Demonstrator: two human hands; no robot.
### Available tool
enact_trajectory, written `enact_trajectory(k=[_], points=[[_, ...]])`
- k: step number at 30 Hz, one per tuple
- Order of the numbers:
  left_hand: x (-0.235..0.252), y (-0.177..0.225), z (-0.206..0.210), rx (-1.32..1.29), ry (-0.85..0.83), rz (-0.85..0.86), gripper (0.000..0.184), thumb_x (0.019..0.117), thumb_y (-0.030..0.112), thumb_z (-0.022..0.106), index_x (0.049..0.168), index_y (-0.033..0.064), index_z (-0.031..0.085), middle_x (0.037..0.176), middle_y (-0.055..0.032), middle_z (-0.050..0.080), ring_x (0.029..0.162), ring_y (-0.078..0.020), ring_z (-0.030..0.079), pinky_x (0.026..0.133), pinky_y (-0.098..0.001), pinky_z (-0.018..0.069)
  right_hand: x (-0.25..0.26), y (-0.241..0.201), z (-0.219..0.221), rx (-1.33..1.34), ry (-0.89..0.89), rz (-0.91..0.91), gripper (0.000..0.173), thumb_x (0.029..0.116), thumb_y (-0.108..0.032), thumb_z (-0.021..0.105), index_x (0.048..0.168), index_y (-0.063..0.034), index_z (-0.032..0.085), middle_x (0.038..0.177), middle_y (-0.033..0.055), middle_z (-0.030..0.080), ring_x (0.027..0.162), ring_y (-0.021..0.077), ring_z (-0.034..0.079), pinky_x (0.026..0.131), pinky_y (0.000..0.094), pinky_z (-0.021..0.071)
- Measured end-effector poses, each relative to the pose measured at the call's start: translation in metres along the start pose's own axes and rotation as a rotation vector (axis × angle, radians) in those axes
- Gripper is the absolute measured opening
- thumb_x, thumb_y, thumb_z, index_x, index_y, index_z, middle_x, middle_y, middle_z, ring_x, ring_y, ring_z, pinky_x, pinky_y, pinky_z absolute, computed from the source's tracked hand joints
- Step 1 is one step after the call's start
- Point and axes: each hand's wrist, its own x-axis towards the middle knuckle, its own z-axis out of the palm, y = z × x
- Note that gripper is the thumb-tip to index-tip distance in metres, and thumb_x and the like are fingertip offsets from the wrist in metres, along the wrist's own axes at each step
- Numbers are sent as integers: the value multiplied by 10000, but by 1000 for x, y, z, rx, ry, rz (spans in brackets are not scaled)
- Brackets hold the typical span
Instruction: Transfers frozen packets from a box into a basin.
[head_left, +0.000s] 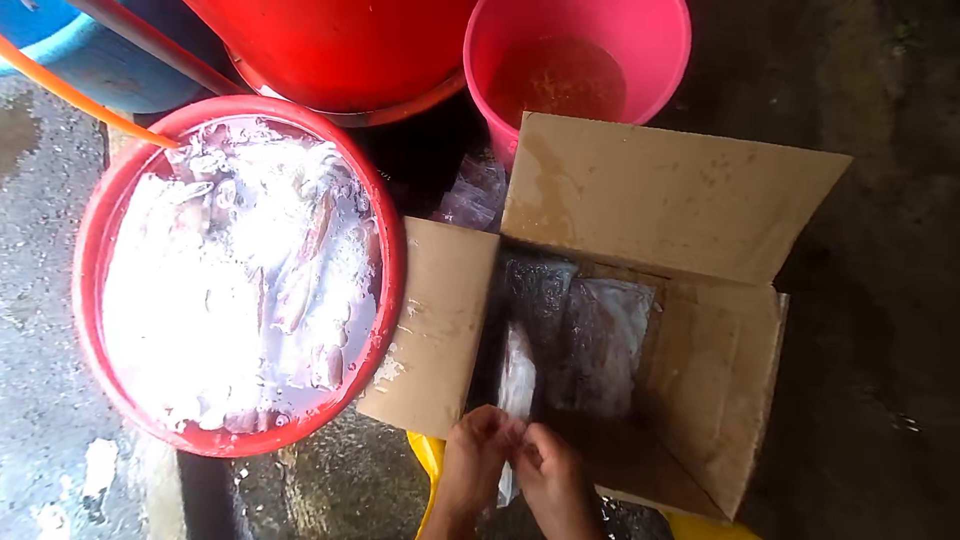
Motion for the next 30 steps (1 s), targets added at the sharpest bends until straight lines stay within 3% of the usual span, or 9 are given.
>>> enact_trajectory(k=[6,10,13,16,18,21,25,28,30], points=[[6,1,10,-171,-60,22,190,932,272,743,894,89,713,768,2,695,707,-96,664,686,-283,563,10,0,-14,-248,91,-133,117,848,-177,706,812,-66,692,690,52,673,629,186,690,569,390,582],[4,-7,4,-251,-11,63,172,922,231,758,900,67,712,789,-21,701,726,-111,666,694,-281,568,24,7,-13,-46,-109,-74,150,889,-222,614,799,-119,675,687,4,642,640,133,646,590,362,550],[4,-18,-15,-249,-17,88,172,914,240,753,907,71,727,807,-16,706,745,-112,667,708,-295,568,39,8,-14,110,-356,-48,199,936,-271,615,868,-107,705,745,17,656,699,140,641,657,385,542],[4,-17,-31,-218,-19,70,184,907,249,768,913,68,732,797,-19,705,741,-116,664,710,-298,565,49,-3,-8,41,-382,-50,186,898,-291,619,823,-126,662,716,14,623,682,147,625,628,394,526],[1,-9,-34,-86,49,77,195,915,270,764,953,82,727,833,-6,717,752,-101,683,719,-286,586,49,-8,-5,52,-338,-31,181,919,-269,618,910,-106,696,781,34,665,735,158,656,683,393,555],[-8,-4,-31,165,175,155,228,959,262,700,1088,75,729,995,-17,730,862,-79,715,811,-270,621,47,-5,2,106,-223,-38,188,955,-236,613,1031,-97,714,895,37,719,809,132,701,763,344,603],[-25,-18,-14,477,451,308,157,935,201,671,1001,100,772,892,3,732,764,-60,711,716,-263,628,42,-9,12,76,-185,13,198,947,-238,628,1057,-99,714,916,36,734,830,135,718,784,360,611],[-40,-28,-1,489,580,282,177,918,153,669,1021,74,789,873,-35,741,740,-113,722,690,-323,635,28,-15,19,53,-193,2,280,955,-273,658,1172,-105,717,1028,43,752,888,155,741,821,393,629],[-43,-33,1,489,632,256,155,927,163,672,978,82,794,854,-33,747,734,-124,724,682,-335,628,18,-19,25,40,-137,-42,257,948,-260,663,1140,-105,736,1022,37,752,856,139,740,786,361,636]])
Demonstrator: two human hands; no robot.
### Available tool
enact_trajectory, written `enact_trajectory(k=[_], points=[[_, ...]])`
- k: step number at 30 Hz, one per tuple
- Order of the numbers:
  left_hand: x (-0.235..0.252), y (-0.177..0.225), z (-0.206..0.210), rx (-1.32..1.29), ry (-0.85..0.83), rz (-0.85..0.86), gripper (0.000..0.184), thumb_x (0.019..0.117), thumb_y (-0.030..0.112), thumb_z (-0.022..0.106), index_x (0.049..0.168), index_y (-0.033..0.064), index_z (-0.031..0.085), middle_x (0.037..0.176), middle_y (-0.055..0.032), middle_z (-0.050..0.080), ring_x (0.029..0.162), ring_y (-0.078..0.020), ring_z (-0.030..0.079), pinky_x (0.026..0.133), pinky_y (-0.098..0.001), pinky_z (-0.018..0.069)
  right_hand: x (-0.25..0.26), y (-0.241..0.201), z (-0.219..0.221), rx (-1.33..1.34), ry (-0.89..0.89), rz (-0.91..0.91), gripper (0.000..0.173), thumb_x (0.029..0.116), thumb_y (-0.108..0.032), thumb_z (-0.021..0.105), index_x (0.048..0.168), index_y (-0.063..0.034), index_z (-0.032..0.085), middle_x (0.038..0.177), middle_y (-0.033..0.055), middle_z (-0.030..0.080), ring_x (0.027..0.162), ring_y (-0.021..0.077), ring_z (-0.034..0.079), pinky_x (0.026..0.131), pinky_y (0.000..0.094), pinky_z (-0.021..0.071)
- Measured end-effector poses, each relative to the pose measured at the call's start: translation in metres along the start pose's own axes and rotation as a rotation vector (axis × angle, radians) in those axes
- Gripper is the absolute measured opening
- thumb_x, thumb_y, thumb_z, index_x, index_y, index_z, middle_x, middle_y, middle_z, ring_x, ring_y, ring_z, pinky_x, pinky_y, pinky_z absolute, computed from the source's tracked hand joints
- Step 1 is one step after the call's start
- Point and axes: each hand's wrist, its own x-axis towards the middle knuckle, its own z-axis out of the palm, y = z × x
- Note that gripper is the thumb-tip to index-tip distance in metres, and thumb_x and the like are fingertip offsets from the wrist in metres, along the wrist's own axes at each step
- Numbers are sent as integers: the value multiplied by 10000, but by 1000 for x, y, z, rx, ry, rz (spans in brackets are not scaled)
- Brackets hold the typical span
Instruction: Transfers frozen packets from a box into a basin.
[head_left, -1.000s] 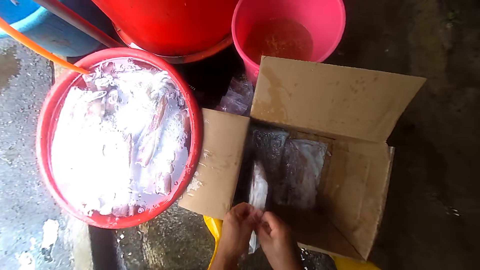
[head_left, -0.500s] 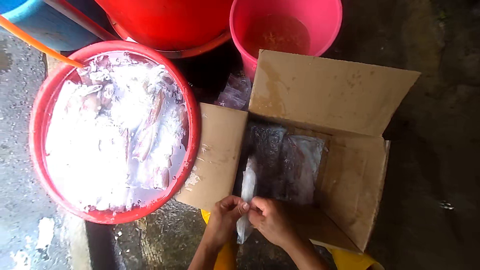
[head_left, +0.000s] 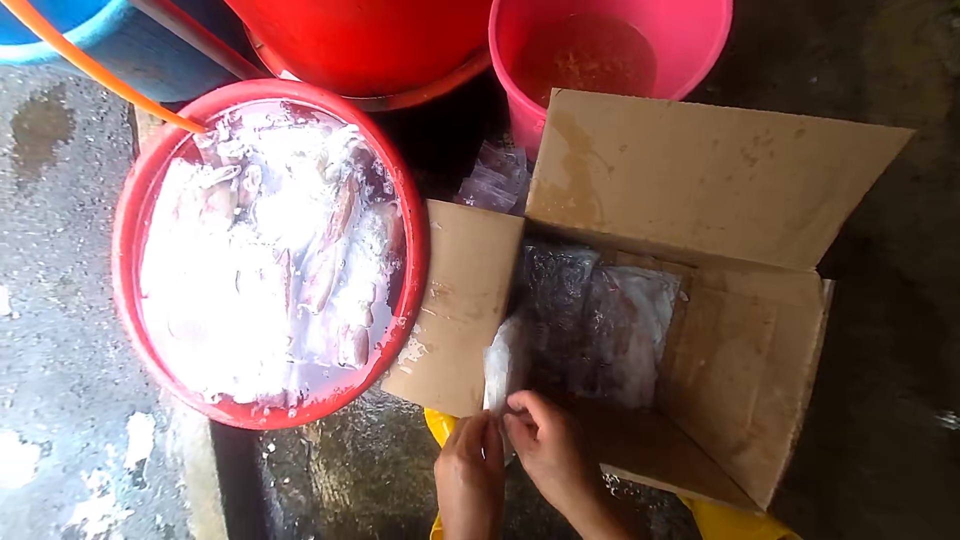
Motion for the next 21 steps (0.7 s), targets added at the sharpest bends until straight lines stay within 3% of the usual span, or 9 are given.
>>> enact_trajectory(k=[4,7,11,17,19,21], points=[[14,-12,5,-25,-6,73,161,911,205,653,923,111,783,814,21,719,705,-61,689,654,-265,609,1,-5,1,10,45,-3,234,942,-264,667,1087,-103,756,975,27,746,834,115,727,773,320,630],[24,-19,-2,-124,-143,78,156,935,227,674,963,118,782,868,34,734,738,-23,694,690,-221,610,13,-11,-12,-64,-77,84,263,950,-330,654,1061,-110,748,902,30,744,817,151,723,773,381,612],[27,-22,-1,-186,-230,111,155,926,229,668,931,113,771,857,28,726,742,-29,693,701,-227,613,18,-15,-20,-116,-119,119,246,933,-349,672,992,-114,717,839,28,716,774,157,703,732,391,593],[24,-23,6,-199,-228,99,166,918,274,691,913,122,759,836,41,711,729,-34,678,691,-233,603,15,-8,-21,-58,-126,107,229,923,-337,680,1001,-125,723,857,4,723,777,112,706,737,338,606],[24,-21,7,-200,-235,89,154,903,244,682,924,114,760,847,33,715,736,-40,682,700,-240,605,14,-14,-22,-142,-124,113,282,910,-396,672,966,-123,721,814,11,713,756,140,702,712,380,595],[24,-18,7,-201,-261,70,151,905,240,685,934,114,763,871,25,726,754,-47,695,716,-248,612,17,-29,-26,-242,-183,171,296,956,-375,632,977,-90,712,834,62,707,815,209,701,755,436,570]])
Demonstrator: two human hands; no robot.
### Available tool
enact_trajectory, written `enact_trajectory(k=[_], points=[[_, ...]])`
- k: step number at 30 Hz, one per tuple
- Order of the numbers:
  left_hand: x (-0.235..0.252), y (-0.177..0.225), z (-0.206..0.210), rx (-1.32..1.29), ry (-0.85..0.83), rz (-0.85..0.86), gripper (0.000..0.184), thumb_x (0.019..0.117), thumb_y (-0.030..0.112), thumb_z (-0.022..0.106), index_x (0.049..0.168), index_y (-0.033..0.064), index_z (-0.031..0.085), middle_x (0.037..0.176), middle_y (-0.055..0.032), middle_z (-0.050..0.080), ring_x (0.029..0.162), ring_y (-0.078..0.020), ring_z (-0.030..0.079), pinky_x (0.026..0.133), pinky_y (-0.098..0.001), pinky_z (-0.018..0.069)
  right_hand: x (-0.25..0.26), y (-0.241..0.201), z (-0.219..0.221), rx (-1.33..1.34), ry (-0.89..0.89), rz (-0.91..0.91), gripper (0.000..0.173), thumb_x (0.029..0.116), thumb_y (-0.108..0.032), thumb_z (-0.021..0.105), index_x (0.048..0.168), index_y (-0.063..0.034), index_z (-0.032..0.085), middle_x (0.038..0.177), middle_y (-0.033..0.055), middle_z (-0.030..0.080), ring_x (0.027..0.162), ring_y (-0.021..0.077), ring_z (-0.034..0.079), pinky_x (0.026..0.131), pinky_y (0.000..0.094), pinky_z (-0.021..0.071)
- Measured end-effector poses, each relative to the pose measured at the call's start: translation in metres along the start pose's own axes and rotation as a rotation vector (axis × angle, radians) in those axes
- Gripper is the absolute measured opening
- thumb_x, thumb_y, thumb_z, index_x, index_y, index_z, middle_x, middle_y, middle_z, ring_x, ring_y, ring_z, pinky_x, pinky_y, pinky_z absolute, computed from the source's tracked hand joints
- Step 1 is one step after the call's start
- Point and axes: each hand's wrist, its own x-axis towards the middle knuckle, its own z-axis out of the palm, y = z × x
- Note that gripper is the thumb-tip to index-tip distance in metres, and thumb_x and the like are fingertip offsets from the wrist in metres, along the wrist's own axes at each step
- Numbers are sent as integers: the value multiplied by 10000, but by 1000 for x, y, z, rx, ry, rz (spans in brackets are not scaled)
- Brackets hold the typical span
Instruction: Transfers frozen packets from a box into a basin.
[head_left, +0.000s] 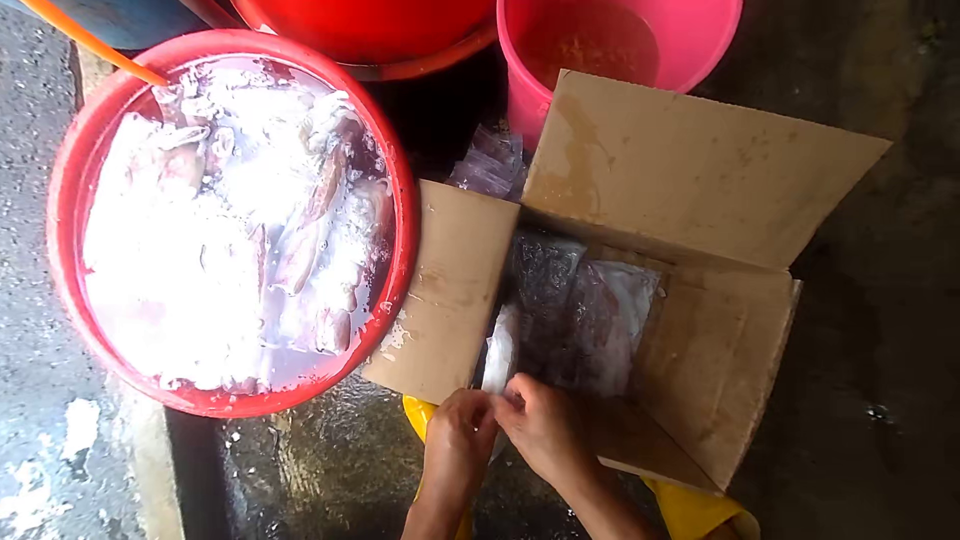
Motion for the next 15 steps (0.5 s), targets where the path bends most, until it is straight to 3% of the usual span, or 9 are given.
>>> enact_trajectory(k=[3,6,11,13,15], points=[[3,0,-7,-61,-105,-77,186,924,293,709,946,114,757,892,14,730,760,-63,694,730,-271,610,6,-13,-11,-108,-126,48,268,1016,-297,547,1005,-70,689,885,104,699,894,256,692,808,461,544],[9,-3,-16,-220,-239,-159,182,930,294,715,952,115,740,863,21,713,750,-66,676,721,-283,593,8,-14,-15,-106,-145,29,253,980,-289,538,916,-82,670,813,88,669,828,249,677,741,468,532],[10,-8,-9,-648,-294,-287,117,929,178,708,924,63,724,799,-24,709,739,-132,684,715,-312,589,7,10,4,-5,128,-187,239,881,-276,593,714,-105,607,622,29,567,603,186,599,557,409,486],[7,-4,-3,-690,-250,-304,110,937,155,688,920,51,719,797,-40,708,740,-147,687,719,-328,593,10,18,9,-64,250,-320,232,855,-250,606,673,-108,581,595,26,555,547,177,584,498,391,474],[3,6,6,-594,-145,-291,114,941,172,669,915,80,730,778,-1,707,709,-111,683,689,-310,594,11,19,10,-156,353,-393,215,831,-225,610,658,-100,580,586,37,568,527,188,602,472,395,486]])
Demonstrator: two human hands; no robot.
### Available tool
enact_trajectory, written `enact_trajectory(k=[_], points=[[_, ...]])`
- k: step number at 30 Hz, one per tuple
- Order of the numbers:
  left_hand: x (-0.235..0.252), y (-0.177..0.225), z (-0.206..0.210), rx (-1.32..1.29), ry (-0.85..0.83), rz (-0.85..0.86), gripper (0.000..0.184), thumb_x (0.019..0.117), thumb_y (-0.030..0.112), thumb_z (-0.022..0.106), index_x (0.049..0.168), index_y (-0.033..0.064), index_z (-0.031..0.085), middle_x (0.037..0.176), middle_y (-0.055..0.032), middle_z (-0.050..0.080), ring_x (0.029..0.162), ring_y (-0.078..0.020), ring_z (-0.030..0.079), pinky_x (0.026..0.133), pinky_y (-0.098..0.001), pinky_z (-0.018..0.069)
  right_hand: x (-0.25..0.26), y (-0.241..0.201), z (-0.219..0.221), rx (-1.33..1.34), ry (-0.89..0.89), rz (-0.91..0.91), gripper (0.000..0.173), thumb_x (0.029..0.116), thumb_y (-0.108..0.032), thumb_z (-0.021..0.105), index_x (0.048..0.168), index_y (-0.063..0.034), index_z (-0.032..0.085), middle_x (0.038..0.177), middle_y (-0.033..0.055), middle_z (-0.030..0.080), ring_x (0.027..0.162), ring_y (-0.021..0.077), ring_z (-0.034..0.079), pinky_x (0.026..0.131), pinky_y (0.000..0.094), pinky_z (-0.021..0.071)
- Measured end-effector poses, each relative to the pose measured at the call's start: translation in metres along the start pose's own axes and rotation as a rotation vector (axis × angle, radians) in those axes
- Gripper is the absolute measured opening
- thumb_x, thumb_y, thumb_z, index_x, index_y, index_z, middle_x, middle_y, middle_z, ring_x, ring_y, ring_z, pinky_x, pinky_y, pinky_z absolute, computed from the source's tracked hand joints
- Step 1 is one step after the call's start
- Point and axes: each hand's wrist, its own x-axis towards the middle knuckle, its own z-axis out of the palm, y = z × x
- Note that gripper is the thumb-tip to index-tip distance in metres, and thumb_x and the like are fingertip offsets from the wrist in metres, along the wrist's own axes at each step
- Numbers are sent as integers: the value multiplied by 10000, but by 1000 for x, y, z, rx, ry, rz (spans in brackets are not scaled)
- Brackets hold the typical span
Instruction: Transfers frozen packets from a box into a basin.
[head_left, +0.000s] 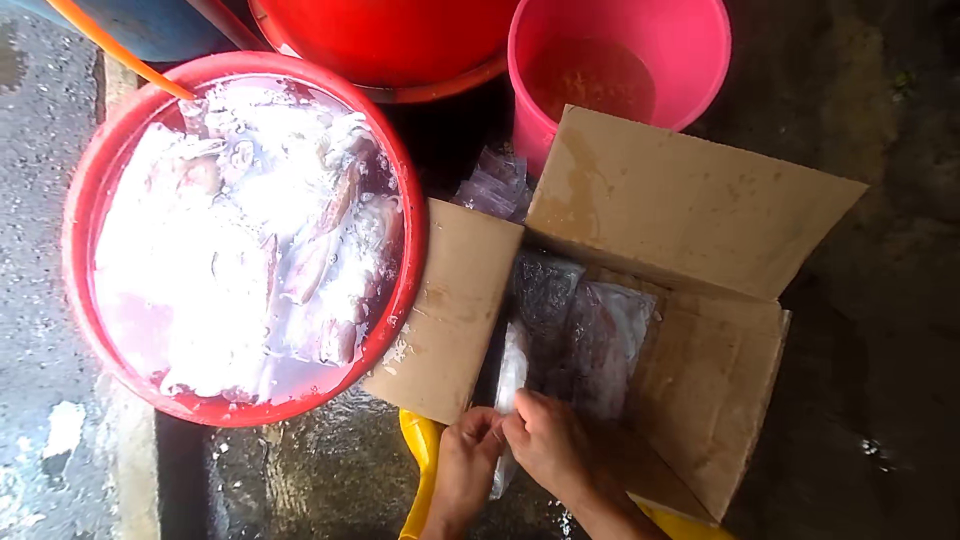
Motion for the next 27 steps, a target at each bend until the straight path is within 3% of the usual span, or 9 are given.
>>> enact_trajectory(k=[5,9,10,13,15,18,19,23,27], points=[[-10,9,43,212,322,13,125,917,177,645,897,125,757,761,40,715,699,-68,680,694,-335,593,4,-10,-14,-170,-79,50,208,861,-226,613,754,-50,643,701,97,656,650,262,691,572,446,556],[-8,19,41,176,491,-89,186,968,189,624,887,48,715,724,-53,702,659,-191,695,663,-460,600,9,-3,-33,-289,-259,97,217,914,-189,599,902,2,703,888,171,722,828,339,731,707,511,582],[-3,21,33,161,562,-122,185,945,162,602,804,49,646,651,-57,667,596,-206,670,603,-463,566,7,8,-40,-304,-266,106,203,912,-169,613,915,9,711,898,180,726,835,353,733,712,531,586],[9,24,0,288,424,-127,229,976,204,593,795,65,609,618,-27,626,583,-184,666,594,-430,575,4,33,-47,-208,-193,104,195,881,-193,604,776,-34,643,690,123,645,660,301,680,588,499,541],[7,19,-6,417,363,-121,216,962,266,626,874,69,627,669,-43,617,608,-203,632,599,-452,540,-1,29,-50,-131,-234,247,254,915,-275,591,836,-42,655,701,112,641,674,291,670,606,506,537],[6,13,0,358,291,-142,470,964,245,668,1364,26,549,1112,-151,698,874,-274,718,806,-508,608,3,8,-53,-127,-453,504,523,917,-462,640,1220,-37,638,1029,178,721,952,352,713,822,578,562],[3,9,4,365,276,-163,505,983,258,647,1423,42,528,1154,-157,705,924,-291,725,850,-530,599,-1,7,-47,-98,-516,561,538,942,-482,626,1239,-33,640,1056,191,722,986,362,710,859,590,551],[-18,3,16,644,139,-343,465,1058,459,481,1194,72,701,1047,-164,746,978,-356,730,869,-600,567,-27,21,-20,15,-701,669,448,1065,-386,478,1036,-8,719,919,176,734,864,327,730,815,544,572],[-17,7,-9,939,-7,-284,415,1070,390,438,1089,86,719,977,-160,755,951,-378,737,808,-603,567,-22,26,-47,-133,-714,548,414,1055,-343,488,989,-16,733,908,184,734,879,344,728,822,569,560]])
